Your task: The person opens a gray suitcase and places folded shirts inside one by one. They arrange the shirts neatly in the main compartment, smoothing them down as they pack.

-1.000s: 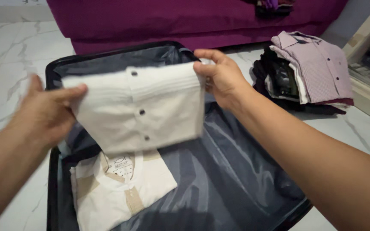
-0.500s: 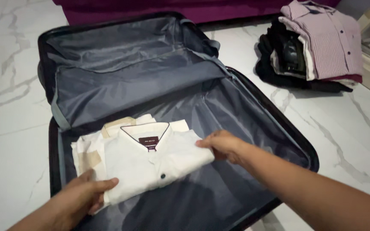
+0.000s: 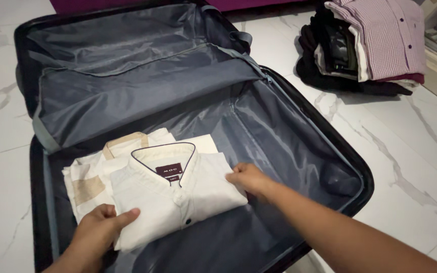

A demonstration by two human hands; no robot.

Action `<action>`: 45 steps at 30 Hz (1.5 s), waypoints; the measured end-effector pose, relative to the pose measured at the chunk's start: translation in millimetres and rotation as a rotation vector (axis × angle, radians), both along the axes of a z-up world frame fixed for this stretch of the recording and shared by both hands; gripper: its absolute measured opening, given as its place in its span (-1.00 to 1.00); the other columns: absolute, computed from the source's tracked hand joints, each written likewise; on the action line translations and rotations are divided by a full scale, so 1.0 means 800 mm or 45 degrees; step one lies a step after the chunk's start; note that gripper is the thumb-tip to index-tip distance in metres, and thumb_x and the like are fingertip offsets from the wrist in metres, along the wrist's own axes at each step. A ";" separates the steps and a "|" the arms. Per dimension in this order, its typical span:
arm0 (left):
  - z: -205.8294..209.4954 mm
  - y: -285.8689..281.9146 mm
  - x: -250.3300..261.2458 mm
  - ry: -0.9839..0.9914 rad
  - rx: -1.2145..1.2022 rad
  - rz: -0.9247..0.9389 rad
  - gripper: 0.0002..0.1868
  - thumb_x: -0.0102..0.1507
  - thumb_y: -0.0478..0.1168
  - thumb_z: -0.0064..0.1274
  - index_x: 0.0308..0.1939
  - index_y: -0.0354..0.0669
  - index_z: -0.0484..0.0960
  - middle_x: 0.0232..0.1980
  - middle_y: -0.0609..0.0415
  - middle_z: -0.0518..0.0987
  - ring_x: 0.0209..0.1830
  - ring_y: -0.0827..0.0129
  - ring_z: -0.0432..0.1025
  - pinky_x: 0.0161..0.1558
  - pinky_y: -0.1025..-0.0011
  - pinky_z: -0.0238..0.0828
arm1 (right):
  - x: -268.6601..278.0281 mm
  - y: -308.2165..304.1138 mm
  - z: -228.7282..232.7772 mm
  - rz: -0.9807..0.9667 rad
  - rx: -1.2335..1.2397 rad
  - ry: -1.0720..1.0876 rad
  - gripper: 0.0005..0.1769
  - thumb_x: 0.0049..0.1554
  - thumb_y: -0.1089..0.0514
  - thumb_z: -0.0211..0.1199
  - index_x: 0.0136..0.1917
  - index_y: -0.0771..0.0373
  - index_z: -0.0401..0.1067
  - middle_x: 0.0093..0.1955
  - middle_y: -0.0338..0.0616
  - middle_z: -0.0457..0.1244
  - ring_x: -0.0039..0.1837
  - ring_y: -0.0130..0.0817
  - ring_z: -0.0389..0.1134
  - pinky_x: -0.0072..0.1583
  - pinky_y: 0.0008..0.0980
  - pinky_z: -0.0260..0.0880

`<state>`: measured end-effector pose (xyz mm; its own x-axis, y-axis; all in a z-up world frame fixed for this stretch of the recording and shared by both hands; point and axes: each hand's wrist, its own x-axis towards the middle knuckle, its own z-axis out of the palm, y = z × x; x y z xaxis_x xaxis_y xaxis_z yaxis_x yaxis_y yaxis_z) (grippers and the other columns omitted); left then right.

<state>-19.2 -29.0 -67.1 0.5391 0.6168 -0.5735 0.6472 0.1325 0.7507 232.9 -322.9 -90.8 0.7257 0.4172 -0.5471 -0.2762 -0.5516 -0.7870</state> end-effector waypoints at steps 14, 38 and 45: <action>-0.004 -0.028 0.031 -0.191 0.532 0.038 -0.22 0.04 -0.29 0.31 0.30 -0.44 0.38 0.01 -0.33 0.67 -0.05 -0.01 0.61 -0.03 0.24 0.52 | -0.044 0.057 0.033 0.020 -0.541 -0.693 -0.36 0.08 -0.10 0.34 0.31 0.26 0.32 0.29 0.19 0.24 0.28 0.14 0.31 0.28 -0.04 0.33; 0.087 -0.012 0.030 -0.292 0.775 0.314 -0.51 0.44 -0.01 -0.12 0.24 -0.36 0.49 0.11 -0.30 0.61 0.11 -0.01 0.51 0.14 0.16 0.34 | -0.001 0.113 0.121 0.030 0.033 -0.855 -0.54 0.14 -0.04 0.19 0.19 0.30 0.42 0.08 0.20 0.42 0.16 0.02 0.47 0.19 -0.14 0.40; 0.042 0.045 0.040 -0.062 0.889 0.097 -0.23 0.45 -0.03 -0.07 0.52 -0.45 -0.05 0.25 -0.55 0.43 0.24 -0.34 0.39 0.30 0.01 0.25 | -0.007 0.167 0.049 0.292 -0.164 -0.706 -0.44 0.21 -0.06 0.19 0.34 0.31 0.27 0.18 0.24 0.32 0.26 0.12 0.36 0.27 -0.08 0.33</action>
